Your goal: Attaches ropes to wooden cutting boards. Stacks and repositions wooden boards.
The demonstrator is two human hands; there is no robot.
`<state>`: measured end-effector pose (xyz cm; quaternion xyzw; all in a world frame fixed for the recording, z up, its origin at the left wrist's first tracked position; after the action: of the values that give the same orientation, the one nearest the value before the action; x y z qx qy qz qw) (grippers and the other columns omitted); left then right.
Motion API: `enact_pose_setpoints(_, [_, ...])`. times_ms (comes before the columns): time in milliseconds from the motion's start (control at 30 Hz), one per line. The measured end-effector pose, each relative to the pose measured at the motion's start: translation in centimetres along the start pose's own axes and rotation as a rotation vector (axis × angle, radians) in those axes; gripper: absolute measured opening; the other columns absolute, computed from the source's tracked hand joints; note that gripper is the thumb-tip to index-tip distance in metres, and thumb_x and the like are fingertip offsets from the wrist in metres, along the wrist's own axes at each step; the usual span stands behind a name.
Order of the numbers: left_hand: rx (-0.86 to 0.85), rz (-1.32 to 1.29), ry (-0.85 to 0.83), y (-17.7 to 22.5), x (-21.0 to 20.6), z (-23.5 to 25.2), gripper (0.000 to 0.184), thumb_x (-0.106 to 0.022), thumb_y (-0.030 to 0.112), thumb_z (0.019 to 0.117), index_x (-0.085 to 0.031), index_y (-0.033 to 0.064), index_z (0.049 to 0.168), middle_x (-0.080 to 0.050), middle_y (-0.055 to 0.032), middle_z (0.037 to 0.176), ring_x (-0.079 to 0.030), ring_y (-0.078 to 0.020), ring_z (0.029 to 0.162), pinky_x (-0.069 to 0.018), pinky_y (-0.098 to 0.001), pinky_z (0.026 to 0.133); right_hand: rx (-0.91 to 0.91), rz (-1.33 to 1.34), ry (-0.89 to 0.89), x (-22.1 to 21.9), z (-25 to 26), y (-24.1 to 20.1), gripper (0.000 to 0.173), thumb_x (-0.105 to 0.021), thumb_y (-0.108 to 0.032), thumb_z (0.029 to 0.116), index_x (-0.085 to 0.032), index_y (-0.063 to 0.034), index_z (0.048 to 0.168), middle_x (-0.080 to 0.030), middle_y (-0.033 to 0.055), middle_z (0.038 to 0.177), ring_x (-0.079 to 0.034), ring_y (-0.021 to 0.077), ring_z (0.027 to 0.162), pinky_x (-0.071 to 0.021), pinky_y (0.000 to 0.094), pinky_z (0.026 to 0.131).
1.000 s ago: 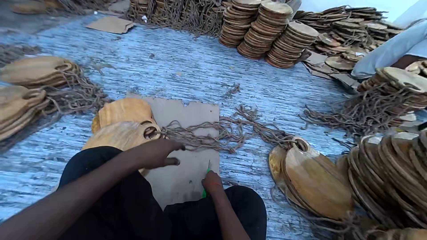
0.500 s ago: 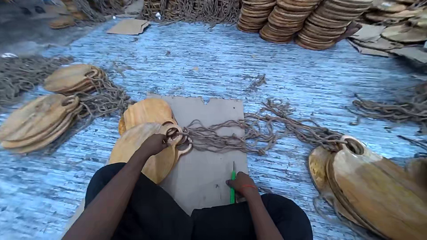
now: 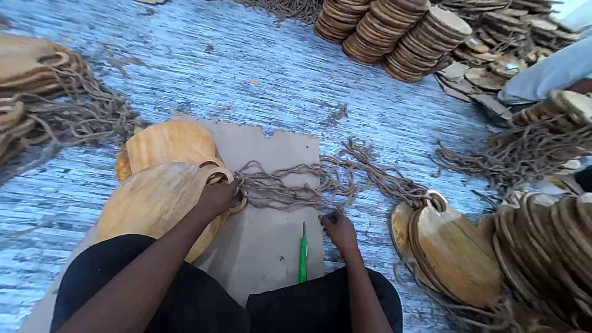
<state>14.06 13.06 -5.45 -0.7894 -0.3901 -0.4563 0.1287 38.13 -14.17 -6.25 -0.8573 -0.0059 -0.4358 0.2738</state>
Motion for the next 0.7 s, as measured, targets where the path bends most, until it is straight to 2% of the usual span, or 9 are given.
enact_pose_setpoints(133, [0.025, -0.024, 0.002, -0.2, 1.1, -0.1, 0.062, -0.067, 0.014, 0.0957, -0.044, 0.0183, 0.153, -0.066, -0.0219, 0.125, -0.065, -0.0439, 0.115, -0.0522, -0.0634, 0.092, 0.209, 0.064, 0.234, 1.0, 4.9, -3.8, 0.023, -0.064, -0.02, 0.1023, -0.07, -0.0029, 0.117, -0.072, 0.0187, 0.099, -0.069, 0.0367, 0.09, -0.055, 0.0597, 0.081])
enact_pose_setpoints(167, [0.037, -0.03, 0.0, -0.3, 1.2, -0.1, 0.062, -0.066, 0.013, 0.0957, -0.043, 0.0183, 0.153, -0.066, -0.0219, 0.126, -0.065, -0.0443, 0.116, -0.0524, -0.0633, 0.092, 0.23, 0.031, 0.246, 1.0, 6.6, -4.8, 0.024, -0.062, -0.019, 0.1027, -0.069, -0.0037, 0.12, -0.072, 0.0188, 0.105, -0.07, 0.0377, 0.096, -0.0546, 0.0604, 0.085])
enact_pose_setpoints(233, [0.044, -0.033, -0.002, -0.5, 1.1, 0.2, 0.065, -0.065, 0.015, 0.0965, -0.04, 0.0195, 0.156, -0.066, -0.0218, 0.128, -0.064, -0.0446, 0.117, -0.0522, -0.0637, 0.092, 0.233, -0.104, 0.205, 0.8, 10.0, -6.4, 0.03, -0.059, -0.015, 0.1028, -0.067, -0.0069, 0.13, -0.069, 0.018, 0.125, -0.065, 0.0381, 0.118, -0.0495, 0.0602, 0.101])
enact_pose_setpoints(367, [0.041, -0.028, 0.002, -0.7, 0.7, 0.2, 0.058, -0.06, 0.015, 0.0989, -0.042, 0.0185, 0.154, -0.067, -0.0208, 0.127, -0.064, -0.0434, 0.117, -0.0505, -0.064, 0.094, 0.238, -0.39, 0.135, -1.2, 13.8, -7.4, 0.056, -0.068, -0.013, 0.0945, -0.054, -0.0134, 0.148, -0.055, 0.0194, 0.147, -0.049, 0.0459, 0.137, -0.0413, 0.0653, 0.109])
enact_pose_setpoints(433, [0.05, -0.038, -0.013, -0.5, 1.2, 0.1, 0.058, -0.057, 0.012, 0.1002, -0.04, 0.0193, 0.155, -0.067, -0.021, 0.127, -0.064, -0.0428, 0.118, -0.05, -0.063, 0.096, 0.248, -0.521, 0.15, -1.9, 14.5, -7.6, 0.053, -0.072, -0.012, 0.0913, -0.059, -0.0087, 0.143, -0.055, 0.02, 0.147, -0.046, 0.0469, 0.138, -0.039, 0.0651, 0.11])
enact_pose_setpoints(500, [0.055, -0.056, 0.0, -0.6, 1.3, 0.3, 0.063, -0.057, 0.01, 0.0993, -0.039, 0.0223, 0.158, -0.067, -0.0207, 0.126, -0.064, -0.0422, 0.118, -0.0499, -0.0621, 0.096, 0.297, -0.619, 0.219, -1.7, 14.1, -7.6, 0.032, -0.068, -0.013, 0.0931, -0.07, -0.0039, 0.124, -0.063, 0.0219, 0.134, -0.05, 0.0462, 0.133, -0.0399, 0.0635, 0.108])
enact_pose_setpoints(567, [0.057, -0.073, 0.055, -1.0, 1.0, 0.5, 0.064, -0.061, 0.01, 0.0976, -0.041, 0.0224, 0.157, -0.069, -0.0202, 0.122, -0.065, -0.0422, 0.115, -0.0505, -0.0618, 0.094, 0.394, -0.598, 0.338, 0.0, 13.2, -7.3, 0.023, -0.066, -0.016, 0.095, -0.074, -0.0018, 0.112, -0.066, 0.0239, 0.124, -0.055, 0.0471, 0.126, -0.0432, 0.0636, 0.104])
enact_pose_setpoints(667, [0.063, -0.102, 0.153, -1.8, 0.8, 1.0, 0.066, -0.07, 0.017, 0.0947, -0.043, 0.0189, 0.155, -0.068, -0.0212, 0.122, -0.066, -0.0436, 0.113, -0.0512, -0.0632, 0.093, 0.53, -0.365, 0.407, 5.3, 11.9, -7.4, 0.025, -0.069, -0.017, 0.0942, -0.07, 0.0014, 0.111, -0.066, 0.027, 0.122, -0.057, 0.0483, 0.124, -0.0447, 0.0661, 0.104])
enact_pose_setpoints(700, [0.064, -0.106, 0.17, -2.0, 0.7, 0.9, 0.068, -0.07, 0.017, 0.0946, -0.042, 0.0184, 0.157, -0.068, -0.0215, 0.124, -0.065, -0.0437, 0.113, -0.051, -0.0635, 0.094, 0.55, -0.254, 0.381, 7.3, 11.2, -7.6, 0.027, -0.072, -0.017, 0.0933, -0.069, 0.0021, 0.112, -0.067, 0.0265, 0.116, -0.062, 0.0467, 0.115, -0.0477, 0.0662, 0.099])
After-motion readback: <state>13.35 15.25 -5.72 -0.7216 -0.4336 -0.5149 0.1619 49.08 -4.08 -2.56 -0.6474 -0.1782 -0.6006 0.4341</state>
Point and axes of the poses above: each hand's wrist, its own z-axis towards the middle knuckle, its own x-axis out of the back of the hand, y = z × x, the point moved 2 cm from there along z, towards the middle knuckle
